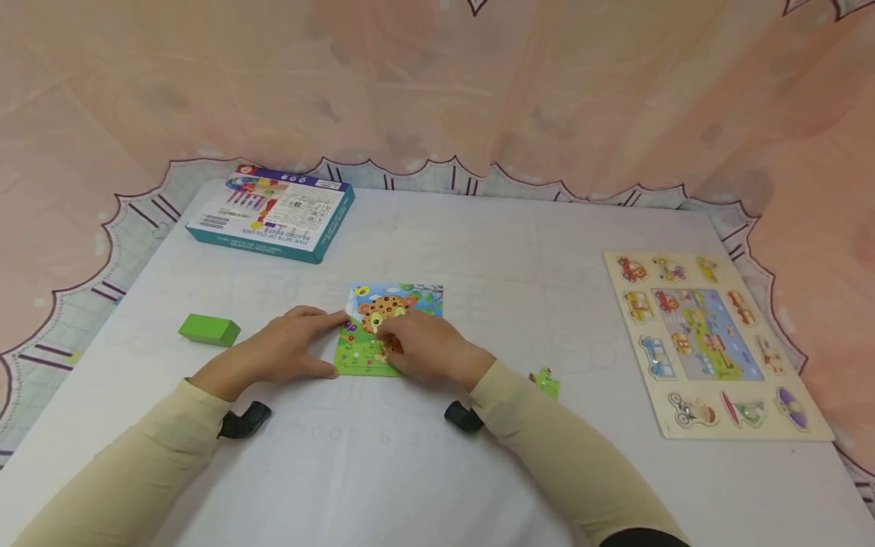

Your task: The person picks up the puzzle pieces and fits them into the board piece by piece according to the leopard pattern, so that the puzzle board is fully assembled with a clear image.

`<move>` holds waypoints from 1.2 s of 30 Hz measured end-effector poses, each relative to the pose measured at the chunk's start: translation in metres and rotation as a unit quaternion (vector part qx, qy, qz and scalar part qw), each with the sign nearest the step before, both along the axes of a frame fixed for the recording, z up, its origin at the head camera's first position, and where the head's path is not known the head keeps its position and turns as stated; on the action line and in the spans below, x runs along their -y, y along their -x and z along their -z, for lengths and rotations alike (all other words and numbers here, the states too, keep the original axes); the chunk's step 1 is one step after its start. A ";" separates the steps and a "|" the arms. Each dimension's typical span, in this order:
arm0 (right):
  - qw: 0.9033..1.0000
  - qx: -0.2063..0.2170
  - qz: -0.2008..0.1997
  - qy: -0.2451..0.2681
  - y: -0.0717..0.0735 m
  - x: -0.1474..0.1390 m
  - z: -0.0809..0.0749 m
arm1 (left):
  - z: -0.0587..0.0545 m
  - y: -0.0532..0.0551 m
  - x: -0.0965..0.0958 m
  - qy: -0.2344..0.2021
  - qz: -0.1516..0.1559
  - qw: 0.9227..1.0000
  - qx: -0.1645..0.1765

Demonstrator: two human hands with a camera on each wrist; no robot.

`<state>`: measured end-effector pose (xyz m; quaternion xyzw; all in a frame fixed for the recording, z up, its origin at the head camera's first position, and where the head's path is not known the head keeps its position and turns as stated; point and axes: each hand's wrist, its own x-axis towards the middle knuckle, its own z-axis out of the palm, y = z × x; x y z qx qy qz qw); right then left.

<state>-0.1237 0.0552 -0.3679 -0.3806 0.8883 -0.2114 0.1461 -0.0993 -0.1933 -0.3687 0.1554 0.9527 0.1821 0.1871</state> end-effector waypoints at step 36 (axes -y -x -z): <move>0.988 0.025 0.143 -0.049 -0.041 -0.154 -0.011 | 0.000 0.001 -0.001 0.001 0.000 1.000 0.003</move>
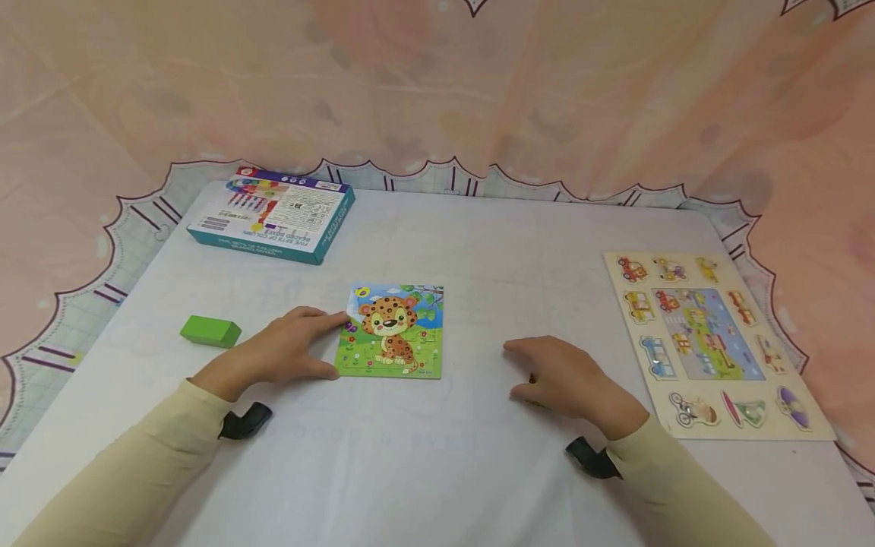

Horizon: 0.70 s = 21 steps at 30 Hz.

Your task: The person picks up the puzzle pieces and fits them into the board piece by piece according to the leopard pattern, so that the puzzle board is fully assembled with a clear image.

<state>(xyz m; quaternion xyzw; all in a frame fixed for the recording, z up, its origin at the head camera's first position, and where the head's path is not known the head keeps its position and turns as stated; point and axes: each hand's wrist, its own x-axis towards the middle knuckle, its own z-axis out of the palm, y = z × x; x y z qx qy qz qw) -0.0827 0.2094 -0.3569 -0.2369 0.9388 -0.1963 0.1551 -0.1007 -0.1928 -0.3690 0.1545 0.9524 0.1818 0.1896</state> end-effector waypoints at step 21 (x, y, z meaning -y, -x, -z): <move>0.999 -0.030 0.008 -0.022 -0.013 -0.035 0.006 | -0.003 -0.001 -0.001 0.002 -0.001 1.000 0.003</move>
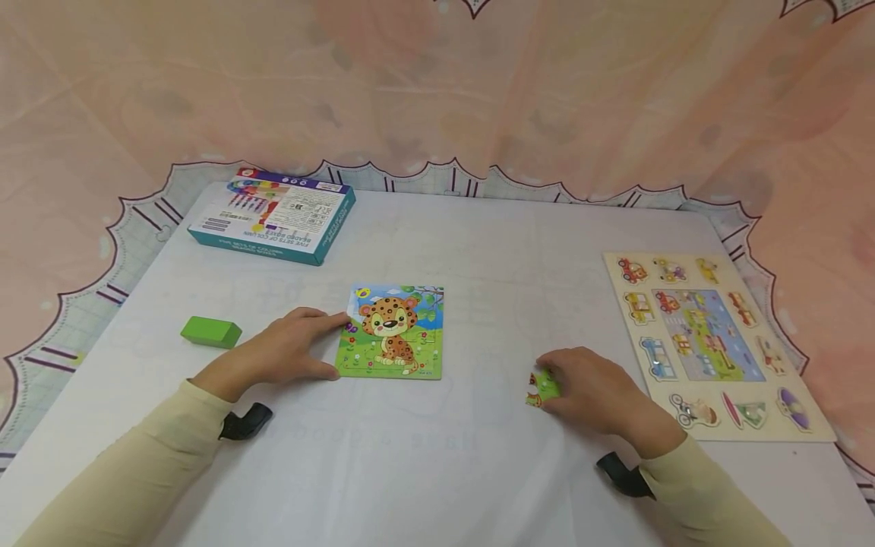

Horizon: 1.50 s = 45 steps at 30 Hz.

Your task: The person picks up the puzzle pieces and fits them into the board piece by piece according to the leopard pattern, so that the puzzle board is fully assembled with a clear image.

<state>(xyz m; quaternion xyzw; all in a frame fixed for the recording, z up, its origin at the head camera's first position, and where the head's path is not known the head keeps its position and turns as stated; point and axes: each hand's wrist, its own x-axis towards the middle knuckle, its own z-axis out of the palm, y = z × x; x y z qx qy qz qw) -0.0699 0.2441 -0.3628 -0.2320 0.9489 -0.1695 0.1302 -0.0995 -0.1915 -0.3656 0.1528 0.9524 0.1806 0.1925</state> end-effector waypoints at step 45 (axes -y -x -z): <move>0.995 -0.056 -0.083 0.019 0.029 0.064 0.002 | 0.001 0.000 0.000 0.000 -0.007 1.000 0.003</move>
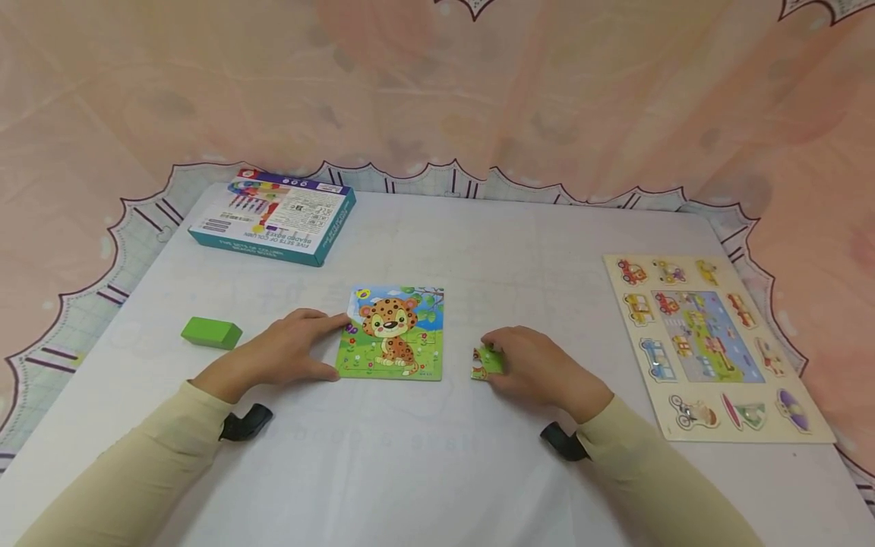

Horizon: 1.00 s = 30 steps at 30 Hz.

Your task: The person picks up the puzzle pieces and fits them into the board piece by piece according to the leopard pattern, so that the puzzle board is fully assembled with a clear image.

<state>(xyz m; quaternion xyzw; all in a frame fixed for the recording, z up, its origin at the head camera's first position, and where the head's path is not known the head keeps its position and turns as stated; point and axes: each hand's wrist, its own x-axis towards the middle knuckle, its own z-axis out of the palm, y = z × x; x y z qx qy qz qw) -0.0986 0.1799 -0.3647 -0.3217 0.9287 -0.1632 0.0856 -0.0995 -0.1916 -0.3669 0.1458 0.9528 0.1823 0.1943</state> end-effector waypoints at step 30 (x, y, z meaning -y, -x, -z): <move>0.998 0.034 -0.043 0.007 0.017 0.066 0.002 | 0.003 0.001 0.000 -0.002 0.002 1.000 -0.004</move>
